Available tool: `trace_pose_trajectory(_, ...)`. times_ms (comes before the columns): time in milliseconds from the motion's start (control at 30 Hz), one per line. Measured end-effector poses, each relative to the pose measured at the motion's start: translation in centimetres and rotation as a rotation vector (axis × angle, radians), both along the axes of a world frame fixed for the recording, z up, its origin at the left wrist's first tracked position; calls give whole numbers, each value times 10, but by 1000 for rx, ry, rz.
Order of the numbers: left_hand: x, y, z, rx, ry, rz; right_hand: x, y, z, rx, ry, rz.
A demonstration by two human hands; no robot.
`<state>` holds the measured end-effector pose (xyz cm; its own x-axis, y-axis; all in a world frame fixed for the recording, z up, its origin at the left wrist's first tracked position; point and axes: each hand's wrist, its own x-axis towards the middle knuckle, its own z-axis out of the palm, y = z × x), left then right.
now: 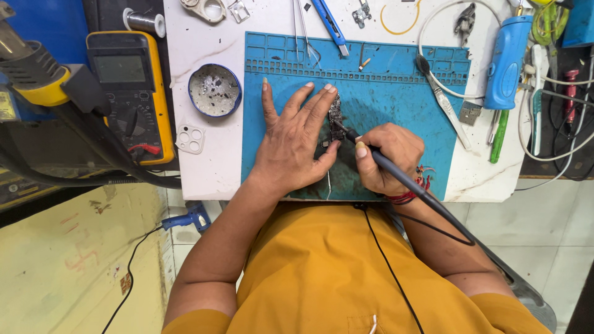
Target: The person solders components on a disassembled phone motherboard at a repair bench, holding the board steady with one hand while applying a soldering iron with the other. They briefly handle a tablet screen, then continue soldering and use tweezers to work on the board.
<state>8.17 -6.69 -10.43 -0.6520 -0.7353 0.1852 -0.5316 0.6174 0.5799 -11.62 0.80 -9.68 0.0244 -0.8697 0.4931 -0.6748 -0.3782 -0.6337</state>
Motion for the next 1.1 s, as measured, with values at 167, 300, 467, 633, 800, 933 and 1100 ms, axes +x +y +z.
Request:
trace_pose_trajectory(167,0,0,0,-2,0,-1,-1,0,-1,-5,42,6)
trace_pose_trajectory(300,-1,0,0,1,-3,-1,-2,0,-2,-10,33,21)
trace_pose_trajectory(467,-1,0,1,5,-4,1,-2,0,-1,-12,46,16)
trace_pose_trajectory(633,-1,0,1,13,3,-1,-2,0,-2,-18,42,27)
trace_pose_trajectory(800,-1,0,0,5,-8,-1,-1,1,-1,1,43,-3)
trace_pose_trajectory(933,-1,0,0,1,-5,1,-1,0,-1,-9,38,10)
trace_pose_trajectory(1100,0,1,0,4,-11,0,-1,0,0,-10,33,26)
